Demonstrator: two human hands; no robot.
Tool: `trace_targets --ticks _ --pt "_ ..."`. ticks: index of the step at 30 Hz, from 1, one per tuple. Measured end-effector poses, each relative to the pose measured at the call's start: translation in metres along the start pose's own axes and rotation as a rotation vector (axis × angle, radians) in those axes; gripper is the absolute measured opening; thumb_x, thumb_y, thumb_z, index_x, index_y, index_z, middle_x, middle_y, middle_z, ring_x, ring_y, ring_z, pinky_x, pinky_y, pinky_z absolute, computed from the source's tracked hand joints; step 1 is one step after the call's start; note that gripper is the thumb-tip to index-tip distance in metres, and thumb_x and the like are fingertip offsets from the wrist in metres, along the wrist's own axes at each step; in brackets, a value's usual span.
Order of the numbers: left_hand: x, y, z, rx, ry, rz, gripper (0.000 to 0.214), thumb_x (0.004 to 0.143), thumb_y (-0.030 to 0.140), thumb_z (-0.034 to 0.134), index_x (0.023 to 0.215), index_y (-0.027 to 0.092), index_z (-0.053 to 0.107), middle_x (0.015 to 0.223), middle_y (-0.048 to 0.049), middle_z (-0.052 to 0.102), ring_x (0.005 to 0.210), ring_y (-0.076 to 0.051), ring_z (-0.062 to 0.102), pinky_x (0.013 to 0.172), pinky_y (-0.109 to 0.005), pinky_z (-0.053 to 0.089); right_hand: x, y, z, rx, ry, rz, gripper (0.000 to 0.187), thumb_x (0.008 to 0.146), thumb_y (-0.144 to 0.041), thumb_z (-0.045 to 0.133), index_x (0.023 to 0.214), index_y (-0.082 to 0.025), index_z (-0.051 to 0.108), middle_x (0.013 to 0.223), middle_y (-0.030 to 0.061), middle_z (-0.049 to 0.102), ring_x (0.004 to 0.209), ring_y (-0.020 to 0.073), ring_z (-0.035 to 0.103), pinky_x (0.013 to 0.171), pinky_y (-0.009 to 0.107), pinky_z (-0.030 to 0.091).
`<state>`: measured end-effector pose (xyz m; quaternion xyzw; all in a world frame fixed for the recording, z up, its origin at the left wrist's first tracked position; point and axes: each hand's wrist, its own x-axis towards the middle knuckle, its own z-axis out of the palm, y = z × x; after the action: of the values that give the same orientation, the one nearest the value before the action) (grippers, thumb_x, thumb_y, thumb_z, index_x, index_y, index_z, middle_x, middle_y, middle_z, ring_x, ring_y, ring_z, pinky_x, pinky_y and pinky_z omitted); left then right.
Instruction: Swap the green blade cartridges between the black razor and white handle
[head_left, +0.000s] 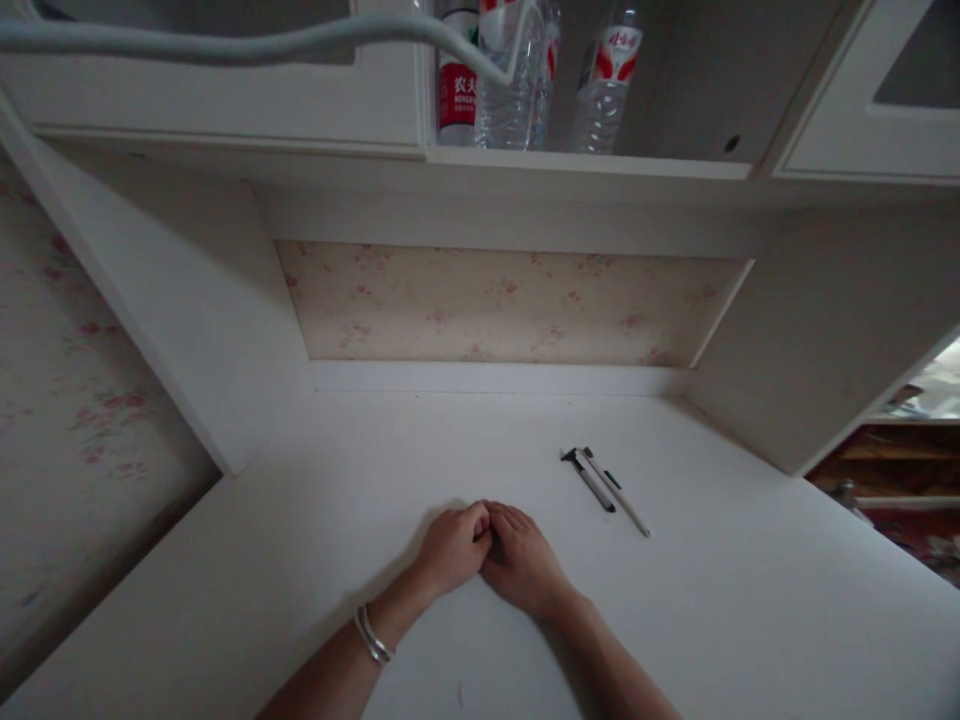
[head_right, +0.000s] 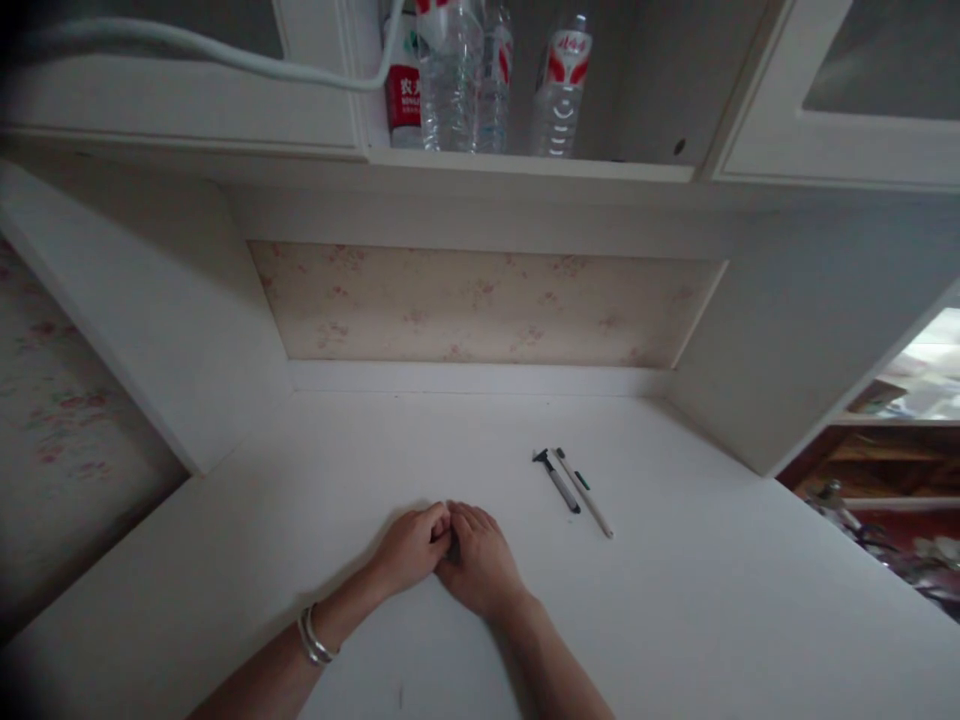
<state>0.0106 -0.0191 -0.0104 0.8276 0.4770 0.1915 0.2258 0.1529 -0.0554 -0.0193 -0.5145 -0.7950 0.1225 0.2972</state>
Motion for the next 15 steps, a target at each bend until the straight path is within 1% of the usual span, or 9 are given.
trace_targets --ticks 4,10,12,15 --pt "-0.001 0.001 -0.001 0.015 0.003 0.015 0.009 0.082 0.017 0.049 0.083 0.021 0.057 0.071 -0.0004 0.062 0.065 -0.015 0.054 0.06 -0.025 0.032 -0.001 0.002 0.001 0.003 -0.005 0.009 0.04 0.069 -0.017 0.056 0.109 -0.017 0.06 0.122 0.0117 0.059 0.117 0.0248 0.05 0.104 0.039 0.032" --pt "-0.002 0.004 -0.004 0.062 -0.01 0.018 0.012 0.082 0.017 0.049 0.087 0.02 0.059 0.076 -0.0014 0.065 0.07 -0.016 0.057 0.061 -0.025 0.034 0.001 0.002 0.001 0.021 -0.006 0.007 0.043 0.067 -0.015 0.056 0.11 -0.018 0.06 0.123 0.0112 0.059 0.117 0.0249 0.05 0.103 0.039 0.033" --pt "-0.002 0.003 -0.004 0.073 -0.003 0.016 0.012 0.083 0.018 0.048 0.087 0.021 0.059 0.077 -0.0011 0.066 0.071 -0.016 0.058 0.061 -0.025 0.034 0.002 0.002 -0.002 0.054 -0.009 -0.007 0.043 0.067 -0.015 0.057 0.11 -0.018 0.061 0.12 0.0104 0.06 0.115 0.0246 0.051 0.102 0.038 0.034" --pt "-0.002 0.002 -0.002 0.057 0.01 0.048 0.011 0.084 0.021 0.048 0.086 0.022 0.059 0.077 -0.0005 0.066 0.071 -0.016 0.058 0.062 -0.025 0.035 0.003 0.006 -0.01 0.14 -0.041 -0.032 0.042 0.069 -0.015 0.059 0.11 -0.021 0.061 0.115 0.0073 0.064 0.109 0.0226 0.056 0.097 0.035 0.04"
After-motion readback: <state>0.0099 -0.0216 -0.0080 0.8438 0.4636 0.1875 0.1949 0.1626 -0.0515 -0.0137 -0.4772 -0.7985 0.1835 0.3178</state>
